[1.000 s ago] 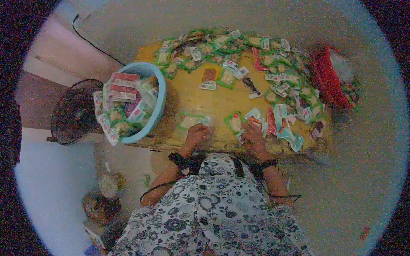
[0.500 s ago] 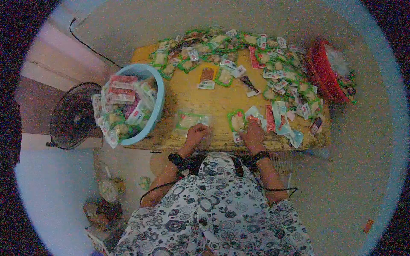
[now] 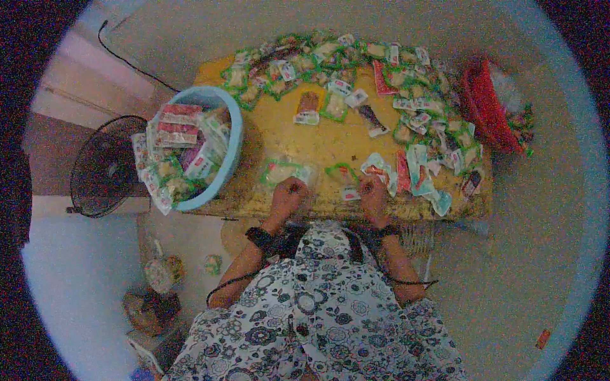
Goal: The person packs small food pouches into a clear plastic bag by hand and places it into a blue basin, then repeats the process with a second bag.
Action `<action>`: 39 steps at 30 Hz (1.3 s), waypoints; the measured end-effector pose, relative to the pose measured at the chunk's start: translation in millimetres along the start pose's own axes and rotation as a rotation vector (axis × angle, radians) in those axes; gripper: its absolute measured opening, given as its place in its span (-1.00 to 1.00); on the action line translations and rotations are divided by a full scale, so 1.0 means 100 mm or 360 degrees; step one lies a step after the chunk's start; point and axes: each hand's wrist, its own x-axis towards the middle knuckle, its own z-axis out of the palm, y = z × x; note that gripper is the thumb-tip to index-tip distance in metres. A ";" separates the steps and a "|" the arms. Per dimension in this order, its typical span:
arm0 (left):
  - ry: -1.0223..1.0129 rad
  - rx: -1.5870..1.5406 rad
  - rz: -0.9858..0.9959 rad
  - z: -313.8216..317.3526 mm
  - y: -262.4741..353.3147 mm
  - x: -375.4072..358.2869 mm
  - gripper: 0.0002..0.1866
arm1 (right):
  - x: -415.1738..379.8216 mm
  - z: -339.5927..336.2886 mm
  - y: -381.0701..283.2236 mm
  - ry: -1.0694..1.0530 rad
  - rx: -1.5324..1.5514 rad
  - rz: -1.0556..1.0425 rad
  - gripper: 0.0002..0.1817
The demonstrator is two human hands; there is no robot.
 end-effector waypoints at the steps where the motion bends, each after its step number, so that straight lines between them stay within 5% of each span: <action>1: -0.0003 0.0006 -0.0022 -0.02 0.01 -0.01 -0.87 | 0.01 -0.02 -0.03 0.0010 0.0189 0.0072 -0.70; 4: -0.0021 0.0047 -0.0045 -0.06 0.00 -0.02 -0.88 | 0.06 -0.17 -0.36 -0.0019 0.0790 0.0341 -0.73; 9: 0.0025 0.0037 -0.0026 -0.11 0.13 -0.05 -0.86 | 0.05 -0.28 -0.66 -0.0350 0.0342 0.0183 -0.78; 19: -0.0087 0.0120 0.0168 -0.02 0.61 -0.05 -0.85 | 0.08 -0.20 -1.12 -0.0685 0.0194 0.0175 -0.79; 31: -0.0254 0.0423 0.0332 0.01 0.57 -0.07 -0.87 | 0.15 0.21 -0.72 -0.0476 0.0334 0.0391 -0.71; 34: -0.0270 0.0393 0.0309 0.01 0.55 -0.08 -0.89 | 0.13 0.32 -0.69 -0.0114 0.0436 0.0289 -0.72; 39: -0.0217 0.0376 0.0375 0.04 0.53 -0.09 -0.85 | 0.06 0.30 -0.81 -0.0650 0.0320 0.0558 -0.72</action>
